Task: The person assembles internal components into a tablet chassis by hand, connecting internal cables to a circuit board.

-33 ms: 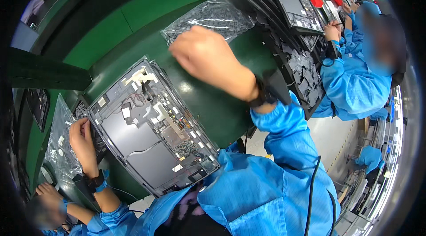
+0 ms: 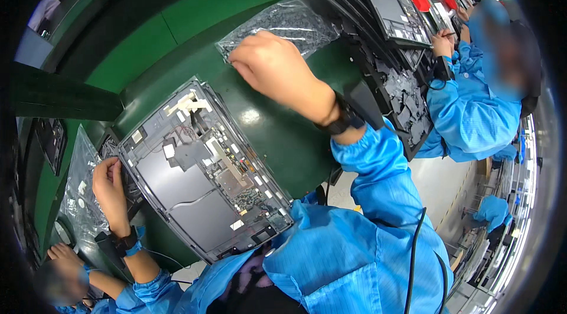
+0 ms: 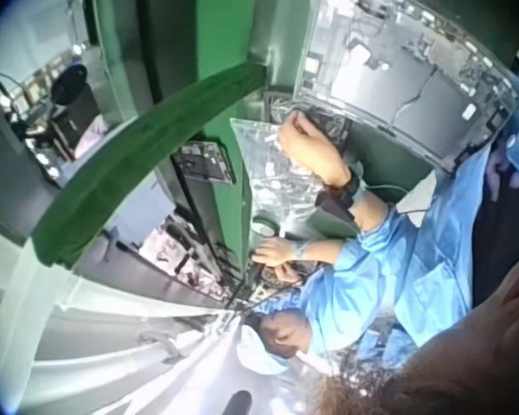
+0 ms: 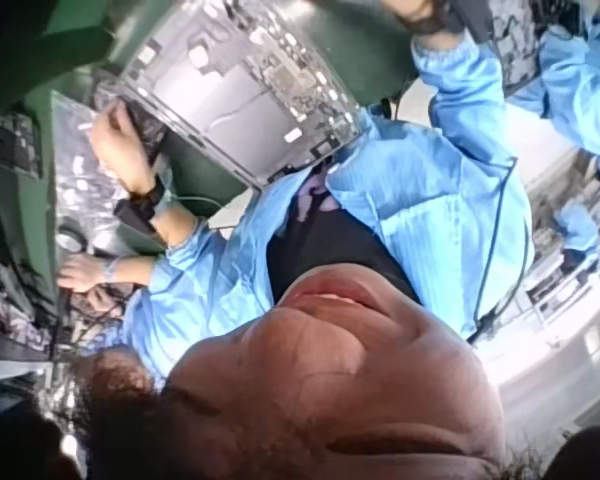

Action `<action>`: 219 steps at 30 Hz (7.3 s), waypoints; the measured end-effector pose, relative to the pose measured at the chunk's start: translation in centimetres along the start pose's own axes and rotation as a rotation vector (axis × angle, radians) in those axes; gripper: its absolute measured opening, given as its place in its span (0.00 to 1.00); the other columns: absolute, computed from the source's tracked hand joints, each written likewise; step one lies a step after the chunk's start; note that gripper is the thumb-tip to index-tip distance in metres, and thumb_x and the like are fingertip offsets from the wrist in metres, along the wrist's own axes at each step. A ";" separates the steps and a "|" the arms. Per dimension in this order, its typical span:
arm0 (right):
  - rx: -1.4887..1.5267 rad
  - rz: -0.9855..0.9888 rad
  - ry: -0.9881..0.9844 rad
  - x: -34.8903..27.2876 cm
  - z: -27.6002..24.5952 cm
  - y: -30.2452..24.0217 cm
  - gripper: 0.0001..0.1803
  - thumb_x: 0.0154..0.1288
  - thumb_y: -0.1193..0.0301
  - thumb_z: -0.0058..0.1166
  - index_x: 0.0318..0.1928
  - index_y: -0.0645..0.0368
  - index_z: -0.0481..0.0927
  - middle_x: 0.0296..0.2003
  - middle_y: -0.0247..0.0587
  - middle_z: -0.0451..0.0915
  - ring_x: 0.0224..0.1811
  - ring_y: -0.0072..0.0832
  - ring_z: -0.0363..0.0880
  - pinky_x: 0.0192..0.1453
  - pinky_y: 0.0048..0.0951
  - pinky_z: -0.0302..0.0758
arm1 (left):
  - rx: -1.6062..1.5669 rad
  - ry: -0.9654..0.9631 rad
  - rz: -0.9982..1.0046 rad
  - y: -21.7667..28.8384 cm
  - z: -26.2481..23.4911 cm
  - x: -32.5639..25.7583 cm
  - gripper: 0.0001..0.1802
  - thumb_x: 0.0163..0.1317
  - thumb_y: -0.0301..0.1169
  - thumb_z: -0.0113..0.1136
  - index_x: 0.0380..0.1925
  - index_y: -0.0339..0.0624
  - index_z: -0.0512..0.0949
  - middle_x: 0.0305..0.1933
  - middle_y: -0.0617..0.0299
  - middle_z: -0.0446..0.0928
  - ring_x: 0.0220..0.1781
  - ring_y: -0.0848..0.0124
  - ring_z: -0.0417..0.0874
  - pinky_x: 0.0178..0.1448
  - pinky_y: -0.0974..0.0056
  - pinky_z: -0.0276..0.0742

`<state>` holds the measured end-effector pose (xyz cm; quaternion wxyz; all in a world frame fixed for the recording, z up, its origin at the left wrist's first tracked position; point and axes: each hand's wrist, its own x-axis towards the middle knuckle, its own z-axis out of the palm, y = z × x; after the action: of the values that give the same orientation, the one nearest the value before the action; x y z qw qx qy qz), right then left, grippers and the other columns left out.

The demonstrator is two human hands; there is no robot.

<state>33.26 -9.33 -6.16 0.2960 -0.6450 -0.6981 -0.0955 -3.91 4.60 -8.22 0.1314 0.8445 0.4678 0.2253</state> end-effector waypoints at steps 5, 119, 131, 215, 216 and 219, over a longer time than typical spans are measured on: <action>-0.069 0.033 -0.123 1.5 3.3 1.6 0.03 0.54 0.72 0.61 0.30 0.57 0.82 0.28 0.39 0.78 0.37 0.39 0.78 0.42 0.39 0.77 | -0.093 -0.173 -0.169 0.0 -1.0 0.8 0.05 0.61 0.24 0.63 0.36 0.34 0.80 0.31 0.57 0.78 0.29 0.72 0.76 0.37 0.67 0.73; 0.563 -0.061 0.038 4.1 -1.9 -12.1 0.08 0.54 0.79 0.65 0.36 0.61 0.84 0.30 0.40 0.82 0.28 0.31 0.79 0.32 0.29 0.76 | -0.932 -0.244 0.024 12.5 -2.4 -1.0 0.26 0.69 0.20 0.52 0.66 0.38 0.63 0.37 0.56 0.84 0.34 0.76 0.83 0.37 0.71 0.79; 0.140 -0.199 0.081 4.3 -1.1 -6.8 0.09 0.52 0.74 0.62 0.32 0.58 0.76 0.33 0.38 0.74 0.36 0.37 0.76 0.38 0.36 0.76 | -0.510 -0.099 0.380 13.2 -0.7 5.0 0.13 0.61 0.21 0.58 0.47 0.39 0.80 0.38 0.54 0.82 0.39 0.60 0.84 0.43 0.62 0.80; -0.227 -0.308 -0.100 0.3 -1.5 -8.4 0.16 0.48 0.72 0.58 0.41 0.62 0.84 0.46 0.39 0.84 0.32 0.23 0.75 0.36 0.25 0.68 | -0.391 -0.133 0.360 13.7 3.1 5.6 0.06 0.59 0.24 0.63 0.36 0.34 0.83 0.34 0.53 0.82 0.37 0.59 0.82 0.44 0.61 0.75; -0.247 -0.327 -0.158 0.4 -2.0 -8.8 0.14 0.48 0.72 0.57 0.38 0.64 0.84 0.43 0.44 0.84 0.31 0.25 0.77 0.36 0.26 0.68 | -0.393 -0.132 0.357 13.6 3.1 5.6 0.06 0.59 0.24 0.63 0.36 0.34 0.83 0.34 0.53 0.82 0.37 0.59 0.82 0.44 0.61 0.75; -0.285 -0.358 -0.253 1.7 -2.6 -8.9 0.15 0.48 0.71 0.56 0.38 0.65 0.83 0.42 0.47 0.84 0.30 0.25 0.78 0.36 0.26 0.69 | -0.409 -0.123 0.369 13.5 3.2 5.7 0.06 0.59 0.24 0.63 0.36 0.35 0.83 0.34 0.53 0.82 0.37 0.59 0.82 0.44 0.61 0.75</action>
<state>25.45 -10.55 -0.96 0.0910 -0.5530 -0.8122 -0.1622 10.17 2.28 -3.66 0.2838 0.8835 0.2421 0.2834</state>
